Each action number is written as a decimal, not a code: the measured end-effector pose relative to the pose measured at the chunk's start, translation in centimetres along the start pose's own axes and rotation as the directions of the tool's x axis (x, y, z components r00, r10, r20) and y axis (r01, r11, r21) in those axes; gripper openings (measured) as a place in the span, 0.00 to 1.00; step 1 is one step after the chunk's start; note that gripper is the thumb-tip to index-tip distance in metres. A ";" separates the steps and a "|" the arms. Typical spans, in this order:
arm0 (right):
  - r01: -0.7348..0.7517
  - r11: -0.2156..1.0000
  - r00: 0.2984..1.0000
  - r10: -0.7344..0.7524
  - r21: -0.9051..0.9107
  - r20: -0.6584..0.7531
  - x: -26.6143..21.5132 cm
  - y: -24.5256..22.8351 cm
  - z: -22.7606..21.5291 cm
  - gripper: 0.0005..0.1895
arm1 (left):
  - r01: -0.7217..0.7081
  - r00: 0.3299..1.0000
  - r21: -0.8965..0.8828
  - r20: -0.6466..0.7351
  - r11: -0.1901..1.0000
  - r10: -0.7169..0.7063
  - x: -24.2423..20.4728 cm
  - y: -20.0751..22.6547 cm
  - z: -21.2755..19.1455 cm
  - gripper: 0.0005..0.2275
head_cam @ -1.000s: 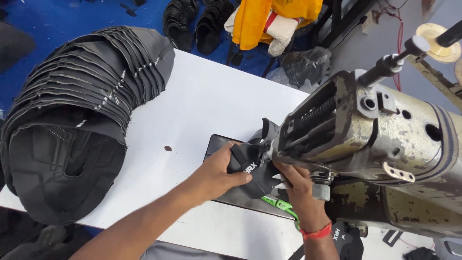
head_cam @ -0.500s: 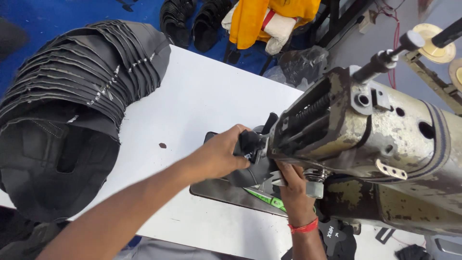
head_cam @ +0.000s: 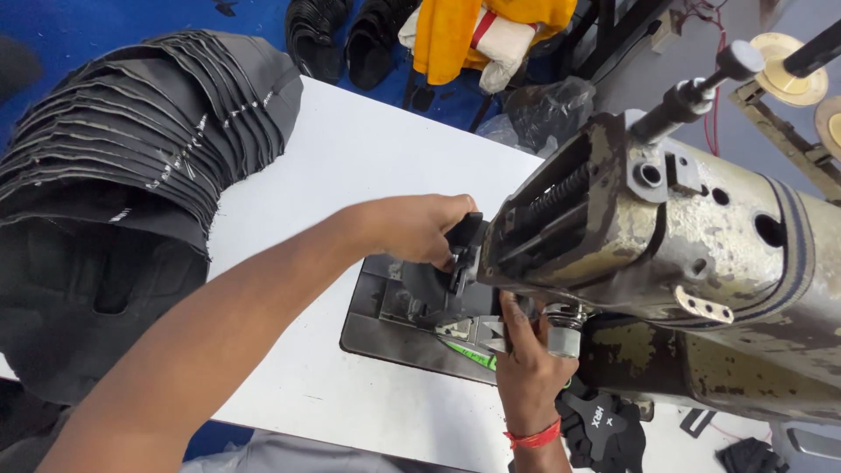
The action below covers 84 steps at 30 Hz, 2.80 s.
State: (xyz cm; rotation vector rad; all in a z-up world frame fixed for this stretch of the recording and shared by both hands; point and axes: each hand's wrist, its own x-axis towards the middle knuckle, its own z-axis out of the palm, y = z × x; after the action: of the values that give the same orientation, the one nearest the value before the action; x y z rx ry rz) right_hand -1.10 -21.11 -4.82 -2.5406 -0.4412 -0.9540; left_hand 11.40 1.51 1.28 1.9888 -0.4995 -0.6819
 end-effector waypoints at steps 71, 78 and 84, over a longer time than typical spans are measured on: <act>-0.250 0.963 0.812 0.149 0.106 0.564 -17.9 -1.2 4.7 0.34 | -0.213 0.844 -0.233 -0.533 0.949 0.059 -5.8 -3.2 2.1 0.23; -0.443 0.874 0.796 0.281 0.200 0.536 -16.9 -1.0 3.3 0.29 | -0.395 0.592 -0.235 -0.804 0.888 0.050 -7.8 -5.0 5.5 0.15; -0.320 0.946 0.891 0.286 0.042 0.353 -9.6 4.5 2.0 0.16 | -0.272 0.597 -0.207 -0.802 0.940 -0.004 -13.7 -9.3 10.1 0.08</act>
State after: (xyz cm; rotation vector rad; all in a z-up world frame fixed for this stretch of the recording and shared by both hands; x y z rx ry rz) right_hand -5.09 -25.59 -13.82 -2.5846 -0.1682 -0.3653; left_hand -4.97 7.44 -7.35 1.6988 0.0237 0.2679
